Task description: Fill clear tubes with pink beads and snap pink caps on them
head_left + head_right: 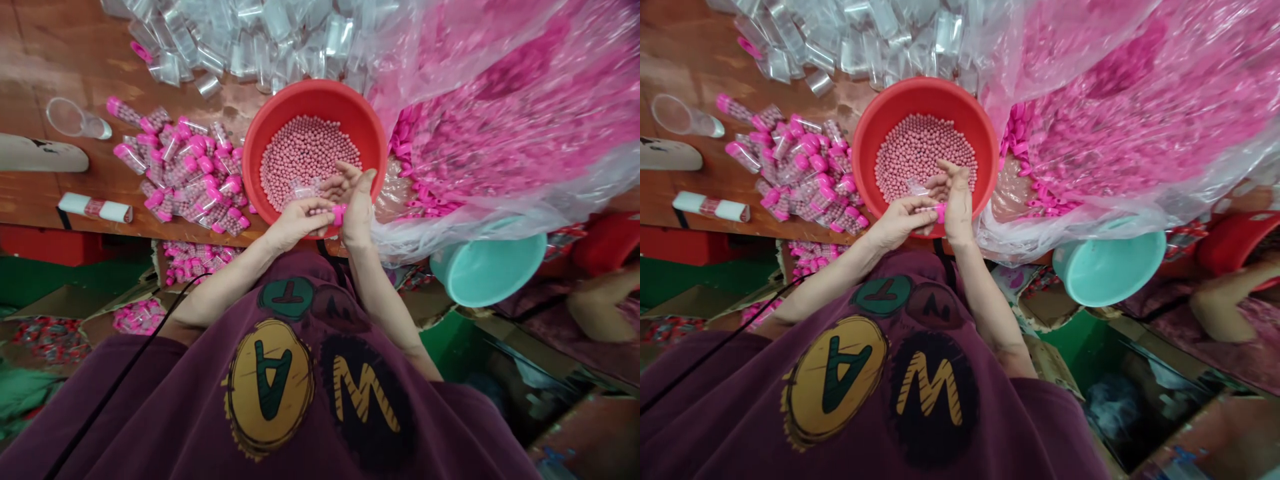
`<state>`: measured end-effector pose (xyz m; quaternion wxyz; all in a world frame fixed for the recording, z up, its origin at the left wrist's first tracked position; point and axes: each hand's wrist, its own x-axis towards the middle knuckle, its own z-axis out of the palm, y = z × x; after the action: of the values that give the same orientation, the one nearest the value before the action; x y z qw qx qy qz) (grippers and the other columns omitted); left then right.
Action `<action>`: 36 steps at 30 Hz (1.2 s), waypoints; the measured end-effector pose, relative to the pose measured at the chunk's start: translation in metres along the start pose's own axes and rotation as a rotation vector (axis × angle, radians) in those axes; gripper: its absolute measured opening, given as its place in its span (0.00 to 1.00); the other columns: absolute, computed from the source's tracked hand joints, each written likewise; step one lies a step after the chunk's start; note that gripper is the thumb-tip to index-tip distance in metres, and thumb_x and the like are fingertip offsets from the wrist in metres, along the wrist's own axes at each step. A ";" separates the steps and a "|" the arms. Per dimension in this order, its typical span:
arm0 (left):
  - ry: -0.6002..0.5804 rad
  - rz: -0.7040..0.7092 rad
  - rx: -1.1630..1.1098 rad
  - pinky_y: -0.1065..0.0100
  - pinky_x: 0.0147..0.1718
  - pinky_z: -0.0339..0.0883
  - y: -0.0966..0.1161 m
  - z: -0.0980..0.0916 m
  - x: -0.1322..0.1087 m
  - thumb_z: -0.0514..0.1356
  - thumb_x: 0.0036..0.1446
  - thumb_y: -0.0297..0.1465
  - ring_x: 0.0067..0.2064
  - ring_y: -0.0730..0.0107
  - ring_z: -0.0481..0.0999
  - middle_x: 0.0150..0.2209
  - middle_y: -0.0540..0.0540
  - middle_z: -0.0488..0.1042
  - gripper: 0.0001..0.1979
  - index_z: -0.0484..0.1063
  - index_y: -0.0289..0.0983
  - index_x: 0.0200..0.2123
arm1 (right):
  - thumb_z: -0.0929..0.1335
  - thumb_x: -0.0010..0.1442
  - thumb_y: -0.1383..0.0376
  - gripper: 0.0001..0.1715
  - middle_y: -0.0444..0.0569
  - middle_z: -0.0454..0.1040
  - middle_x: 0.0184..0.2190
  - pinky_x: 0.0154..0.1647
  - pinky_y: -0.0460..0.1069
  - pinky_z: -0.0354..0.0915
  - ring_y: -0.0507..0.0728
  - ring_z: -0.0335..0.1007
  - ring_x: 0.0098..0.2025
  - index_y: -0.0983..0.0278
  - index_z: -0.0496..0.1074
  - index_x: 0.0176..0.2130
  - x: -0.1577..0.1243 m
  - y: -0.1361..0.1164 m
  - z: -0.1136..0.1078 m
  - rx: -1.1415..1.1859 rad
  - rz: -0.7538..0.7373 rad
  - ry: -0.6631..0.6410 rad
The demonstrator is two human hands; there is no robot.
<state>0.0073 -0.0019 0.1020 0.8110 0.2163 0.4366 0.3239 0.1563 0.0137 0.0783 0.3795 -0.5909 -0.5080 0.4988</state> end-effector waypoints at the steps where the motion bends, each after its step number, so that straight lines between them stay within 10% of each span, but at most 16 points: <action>1: -0.010 0.001 0.013 0.73 0.26 0.63 0.000 0.001 -0.001 0.79 0.53 0.38 0.23 0.77 0.71 0.22 0.53 0.74 0.16 0.81 0.35 0.38 | 0.41 0.70 0.28 0.55 0.50 0.79 0.38 0.36 0.54 0.79 0.57 0.78 0.36 0.55 0.73 0.61 0.002 -0.001 0.004 0.109 0.089 -0.062; 5: -0.025 0.010 0.066 0.71 0.26 0.64 0.005 0.006 -0.008 0.77 0.56 0.35 0.23 0.77 0.70 0.23 0.53 0.73 0.13 0.79 0.35 0.37 | 0.46 0.64 0.21 0.59 0.49 0.79 0.41 0.32 0.52 0.80 0.56 0.79 0.35 0.55 0.71 0.64 -0.001 -0.019 0.006 0.402 0.345 -0.235; 10: 0.030 0.068 0.160 0.71 0.32 0.68 0.019 0.016 -0.023 0.72 0.57 0.24 0.29 0.76 0.74 0.28 0.51 0.75 0.07 0.77 0.35 0.34 | 0.57 0.71 0.28 0.47 0.50 0.82 0.45 0.48 0.55 0.82 0.59 0.82 0.46 0.56 0.76 0.65 -0.007 -0.044 -0.006 0.121 0.226 -0.364; 14: 0.098 0.089 0.174 0.72 0.33 0.68 0.022 0.019 -0.028 0.71 0.56 0.21 0.31 0.76 0.74 0.30 0.51 0.76 0.06 0.78 0.35 0.35 | 0.59 0.73 0.31 0.43 0.50 0.81 0.43 0.54 0.59 0.79 0.60 0.82 0.48 0.57 0.77 0.63 -0.002 -0.035 -0.003 0.070 0.179 -0.314; 21: 0.150 -0.077 -0.055 0.72 0.21 0.55 -0.007 0.008 -0.004 0.71 0.64 0.36 0.21 0.77 0.67 0.21 0.53 0.71 0.10 0.78 0.36 0.38 | 0.52 0.60 0.21 0.51 0.53 0.83 0.40 0.41 0.60 0.79 0.63 0.79 0.39 0.56 0.73 0.50 0.008 0.027 0.022 0.676 0.454 -0.043; 24: 0.316 0.069 0.071 0.72 0.26 0.63 -0.009 -0.023 0.001 0.71 0.63 0.37 0.26 0.75 0.72 0.28 0.52 0.77 0.11 0.79 0.38 0.44 | 0.62 0.58 0.24 0.44 0.51 0.82 0.36 0.39 0.57 0.76 0.61 0.78 0.38 0.57 0.71 0.45 -0.002 0.051 0.014 0.662 0.540 0.038; 31: 0.958 0.444 0.863 0.52 0.56 0.74 0.030 -0.163 -0.011 0.65 0.63 0.24 0.47 0.62 0.78 0.45 0.44 0.81 0.09 0.75 0.35 0.46 | 0.71 0.65 0.41 0.23 0.44 0.79 0.33 0.38 0.51 0.72 0.55 0.73 0.32 0.56 0.75 0.44 -0.016 0.073 -0.001 0.302 0.497 0.132; 36: 0.947 0.564 1.317 0.37 0.74 0.52 0.033 -0.154 -0.003 0.69 0.59 0.25 0.73 0.43 0.62 0.70 0.37 0.68 0.25 0.74 0.36 0.59 | 0.67 0.74 0.56 0.17 0.58 0.80 0.53 0.63 0.62 0.70 0.66 0.76 0.55 0.62 0.78 0.53 0.016 0.073 0.041 -0.446 0.104 -0.041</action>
<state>-0.1356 0.0293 0.0439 0.1417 0.5855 0.7579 0.2503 0.1327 0.0129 -0.0038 0.2030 -0.6752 -0.5822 0.4049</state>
